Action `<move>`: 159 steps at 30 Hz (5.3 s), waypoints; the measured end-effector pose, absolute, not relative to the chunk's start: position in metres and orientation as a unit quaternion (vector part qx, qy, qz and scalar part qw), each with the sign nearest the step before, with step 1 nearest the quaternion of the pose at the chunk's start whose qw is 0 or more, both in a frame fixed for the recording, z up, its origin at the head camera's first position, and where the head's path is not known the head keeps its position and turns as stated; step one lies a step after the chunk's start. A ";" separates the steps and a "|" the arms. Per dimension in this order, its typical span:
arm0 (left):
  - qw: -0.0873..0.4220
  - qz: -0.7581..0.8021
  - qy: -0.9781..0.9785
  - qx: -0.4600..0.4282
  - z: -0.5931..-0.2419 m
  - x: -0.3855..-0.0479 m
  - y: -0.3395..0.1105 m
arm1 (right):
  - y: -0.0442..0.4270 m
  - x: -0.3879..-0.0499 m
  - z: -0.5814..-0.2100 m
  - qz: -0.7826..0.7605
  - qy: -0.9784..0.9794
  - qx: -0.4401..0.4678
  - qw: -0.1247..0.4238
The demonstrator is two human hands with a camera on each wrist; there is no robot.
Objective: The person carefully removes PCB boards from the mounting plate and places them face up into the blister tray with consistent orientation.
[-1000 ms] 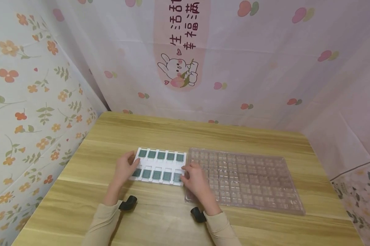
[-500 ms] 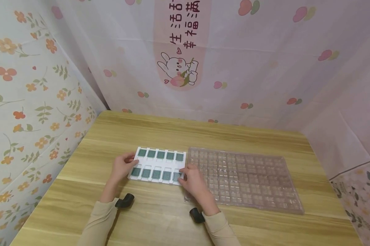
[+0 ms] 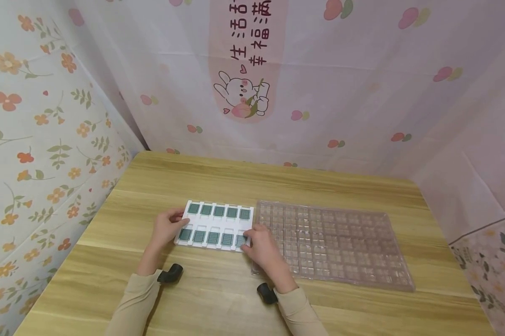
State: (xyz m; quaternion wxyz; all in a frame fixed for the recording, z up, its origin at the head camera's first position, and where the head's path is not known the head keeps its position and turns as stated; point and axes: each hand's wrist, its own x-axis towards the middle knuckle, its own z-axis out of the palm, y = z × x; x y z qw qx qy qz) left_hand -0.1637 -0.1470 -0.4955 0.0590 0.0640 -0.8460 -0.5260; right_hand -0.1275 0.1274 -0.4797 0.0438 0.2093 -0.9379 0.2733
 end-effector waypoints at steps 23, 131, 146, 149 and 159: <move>0.054 -0.523 -0.848 0.068 -0.496 -0.163 -0.148 | 0.125 -0.128 -0.476 0.256 -0.940 0.220 0.044; 0.073 -0.523 -0.847 0.065 -0.504 -0.163 -0.150 | 0.177 -0.203 -0.450 0.238 -0.955 0.175 -0.006; 0.059 -0.529 -0.843 0.078 -0.502 -0.163 -0.149 | 0.176 -0.213 -0.453 0.204 -0.964 0.167 -0.021; 0.058 -0.528 -0.844 0.078 -0.503 -0.163 -0.149 | 0.176 -0.214 -0.455 0.200 -0.965 0.166 -0.019; 0.064 -0.529 -0.843 0.079 -0.503 -0.164 -0.149 | 0.177 -0.217 -0.461 0.190 -0.968 0.161 -0.013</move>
